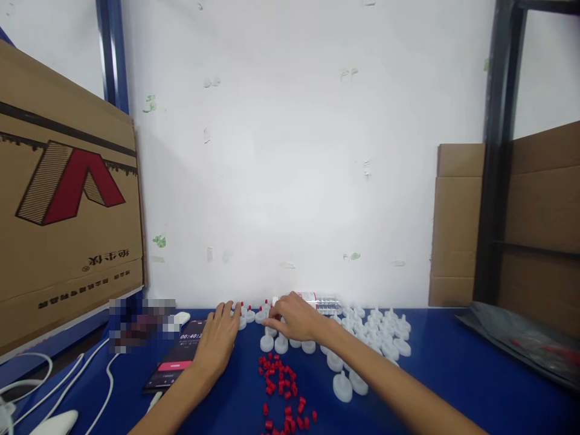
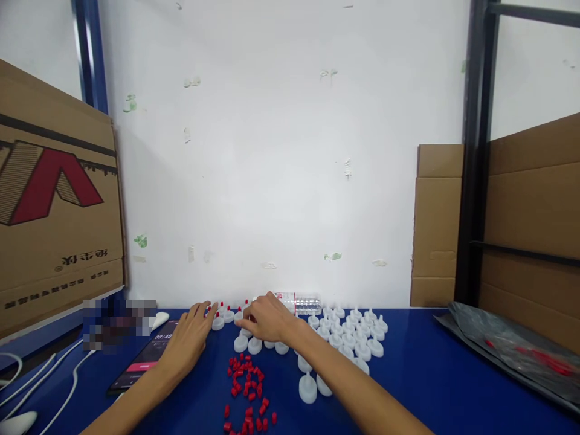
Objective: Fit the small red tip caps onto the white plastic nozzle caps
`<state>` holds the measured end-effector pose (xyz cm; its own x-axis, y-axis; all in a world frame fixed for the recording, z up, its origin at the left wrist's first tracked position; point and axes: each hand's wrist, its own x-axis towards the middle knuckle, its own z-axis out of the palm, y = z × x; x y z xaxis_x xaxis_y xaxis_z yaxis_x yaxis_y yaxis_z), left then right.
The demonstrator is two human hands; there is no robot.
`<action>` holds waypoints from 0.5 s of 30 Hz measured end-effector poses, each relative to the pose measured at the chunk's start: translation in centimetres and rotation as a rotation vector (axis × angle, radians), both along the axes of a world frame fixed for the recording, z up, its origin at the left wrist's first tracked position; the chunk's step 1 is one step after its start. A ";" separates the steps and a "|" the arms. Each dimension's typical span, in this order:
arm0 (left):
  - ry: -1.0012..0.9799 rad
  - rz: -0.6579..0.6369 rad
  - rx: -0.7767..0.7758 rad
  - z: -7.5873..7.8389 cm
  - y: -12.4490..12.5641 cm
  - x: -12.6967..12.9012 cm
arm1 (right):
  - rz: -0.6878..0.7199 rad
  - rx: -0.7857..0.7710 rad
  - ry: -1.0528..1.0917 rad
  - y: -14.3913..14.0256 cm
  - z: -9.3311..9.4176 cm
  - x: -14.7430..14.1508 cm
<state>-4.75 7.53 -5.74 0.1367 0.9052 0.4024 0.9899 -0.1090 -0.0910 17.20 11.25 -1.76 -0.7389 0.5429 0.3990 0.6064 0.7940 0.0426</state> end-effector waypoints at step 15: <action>-0.225 -0.321 0.265 2.3 -1.0 0.5 | 0.064 0.149 0.095 -0.3 2.0 1.4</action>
